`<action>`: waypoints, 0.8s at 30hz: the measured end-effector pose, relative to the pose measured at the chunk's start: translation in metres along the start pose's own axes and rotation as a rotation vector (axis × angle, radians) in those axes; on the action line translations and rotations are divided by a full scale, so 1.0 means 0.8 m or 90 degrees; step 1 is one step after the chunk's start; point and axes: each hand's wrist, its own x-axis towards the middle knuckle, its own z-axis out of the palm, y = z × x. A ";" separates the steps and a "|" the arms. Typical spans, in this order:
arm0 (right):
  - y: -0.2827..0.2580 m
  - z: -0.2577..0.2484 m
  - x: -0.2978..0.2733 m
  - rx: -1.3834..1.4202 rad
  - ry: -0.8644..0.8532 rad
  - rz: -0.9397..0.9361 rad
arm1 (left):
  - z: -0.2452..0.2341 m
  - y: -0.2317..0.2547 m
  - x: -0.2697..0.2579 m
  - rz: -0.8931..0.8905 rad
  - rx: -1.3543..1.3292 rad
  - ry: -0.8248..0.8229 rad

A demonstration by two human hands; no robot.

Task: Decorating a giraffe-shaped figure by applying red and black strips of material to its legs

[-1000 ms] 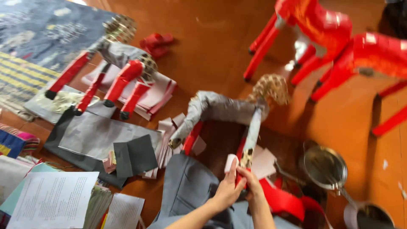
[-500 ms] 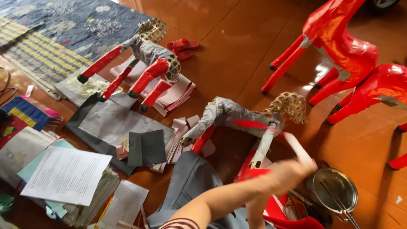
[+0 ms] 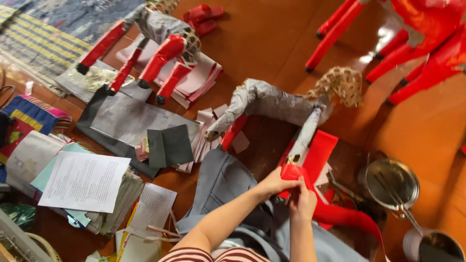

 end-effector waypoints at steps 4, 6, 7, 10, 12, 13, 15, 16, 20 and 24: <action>-0.033 0.024 -0.019 0.032 0.008 0.083 | 0.009 -0.026 0.018 0.013 -0.013 0.052; -0.043 0.028 -0.016 -0.023 0.034 0.105 | 0.015 -0.031 0.026 -0.011 0.030 0.113; -0.036 0.011 0.000 0.044 0.051 0.091 | 0.015 -0.034 0.030 0.000 0.060 0.136; -0.049 -0.060 0.034 0.119 0.102 -0.007 | 0.003 -0.047 0.036 -0.003 0.100 0.155; -0.061 -0.120 0.055 0.120 0.133 -0.089 | 0.005 -0.036 0.024 -0.012 0.109 0.153; -0.062 -0.155 0.064 0.079 0.157 -0.068 | 0.012 -0.021 0.010 -0.027 0.107 0.155; -0.065 -0.172 0.054 0.046 0.193 -0.048 | 0.010 -0.014 0.007 -0.047 0.114 0.145; -0.072 -0.155 0.038 -0.096 0.209 -0.096 | 0.004 -0.024 0.017 -0.048 0.122 0.149; -0.098 -0.014 -0.064 -0.332 -0.228 -0.288 | -0.016 -0.072 0.041 -0.066 0.126 0.147; -0.085 0.064 -0.042 -0.702 -0.258 -0.079 | -0.013 -0.049 0.027 -0.085 0.254 0.154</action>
